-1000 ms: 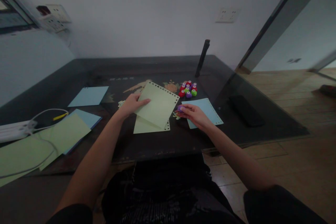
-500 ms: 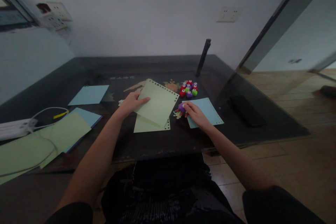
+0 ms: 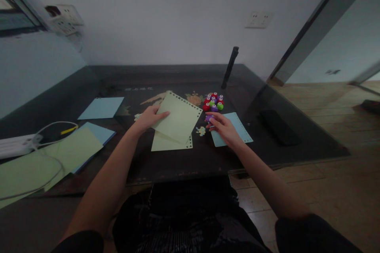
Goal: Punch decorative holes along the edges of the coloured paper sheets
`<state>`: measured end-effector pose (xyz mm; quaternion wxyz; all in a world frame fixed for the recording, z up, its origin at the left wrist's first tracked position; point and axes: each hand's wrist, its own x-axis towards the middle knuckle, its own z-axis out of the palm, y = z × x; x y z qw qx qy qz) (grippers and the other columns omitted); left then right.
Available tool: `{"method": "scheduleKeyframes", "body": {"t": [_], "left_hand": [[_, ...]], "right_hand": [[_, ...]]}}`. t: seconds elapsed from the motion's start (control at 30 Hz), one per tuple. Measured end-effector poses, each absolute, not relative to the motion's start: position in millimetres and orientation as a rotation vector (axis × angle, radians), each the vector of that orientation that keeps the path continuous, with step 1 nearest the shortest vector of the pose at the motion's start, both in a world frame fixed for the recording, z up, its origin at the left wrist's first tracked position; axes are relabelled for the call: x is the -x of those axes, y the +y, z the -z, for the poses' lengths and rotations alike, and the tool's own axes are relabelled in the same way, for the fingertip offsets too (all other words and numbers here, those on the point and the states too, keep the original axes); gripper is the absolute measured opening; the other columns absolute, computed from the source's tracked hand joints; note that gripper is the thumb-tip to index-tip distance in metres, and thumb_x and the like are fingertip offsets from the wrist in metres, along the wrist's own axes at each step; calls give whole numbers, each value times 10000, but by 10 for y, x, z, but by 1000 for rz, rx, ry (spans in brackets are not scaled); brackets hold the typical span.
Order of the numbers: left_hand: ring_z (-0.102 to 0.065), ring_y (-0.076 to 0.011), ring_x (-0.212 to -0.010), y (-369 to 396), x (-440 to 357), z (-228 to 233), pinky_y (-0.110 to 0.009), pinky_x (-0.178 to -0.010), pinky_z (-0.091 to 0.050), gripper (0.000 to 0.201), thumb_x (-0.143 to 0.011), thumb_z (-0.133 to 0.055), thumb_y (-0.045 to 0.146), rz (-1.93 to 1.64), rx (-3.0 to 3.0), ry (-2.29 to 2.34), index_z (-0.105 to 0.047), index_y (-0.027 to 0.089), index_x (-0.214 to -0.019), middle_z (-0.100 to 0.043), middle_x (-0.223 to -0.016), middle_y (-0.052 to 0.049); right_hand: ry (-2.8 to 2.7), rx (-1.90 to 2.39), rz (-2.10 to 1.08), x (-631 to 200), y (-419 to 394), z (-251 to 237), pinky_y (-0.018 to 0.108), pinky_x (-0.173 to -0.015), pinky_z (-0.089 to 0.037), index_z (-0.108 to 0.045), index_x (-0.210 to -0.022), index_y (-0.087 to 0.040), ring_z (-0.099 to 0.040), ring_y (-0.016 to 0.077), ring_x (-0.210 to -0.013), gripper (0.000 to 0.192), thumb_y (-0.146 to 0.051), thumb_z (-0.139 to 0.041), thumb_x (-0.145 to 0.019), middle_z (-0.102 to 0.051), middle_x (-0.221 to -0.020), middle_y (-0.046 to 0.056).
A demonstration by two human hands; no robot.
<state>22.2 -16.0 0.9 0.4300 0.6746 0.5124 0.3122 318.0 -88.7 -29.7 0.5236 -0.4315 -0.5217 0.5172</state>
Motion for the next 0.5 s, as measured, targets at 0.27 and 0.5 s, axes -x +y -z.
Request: {"method": "scheduleKeyframes", "body": {"t": [0.27, 0.5], "left_hand": [[-624, -186, -612, -171, -251, 2, -271, -533, -481, 365, -719, -643, 460, -665, -1674, 1282, -654, 136, -888, -679, -760, -78], [-620, -183, -613, -203, -265, -42, -265, -537, -467, 376, -735, -619, 479, -587, -1725, 1262, -637, 140, -898, -684, -764, -80]], "right_hand": [[-1229, 1063, -1179, -3165, -907, 287, 268, -598, -491, -596, -1023, -221, -584, 104, -617, 389, -324, -741, -677, -628, -846, 5], [-1369, 1127, -1176, -3155, -884, 237, 263, -530, -456, -529, -1044, -204, -593, 119, -565, 389, -420, -656, -747, -665, -807, 23]]}}
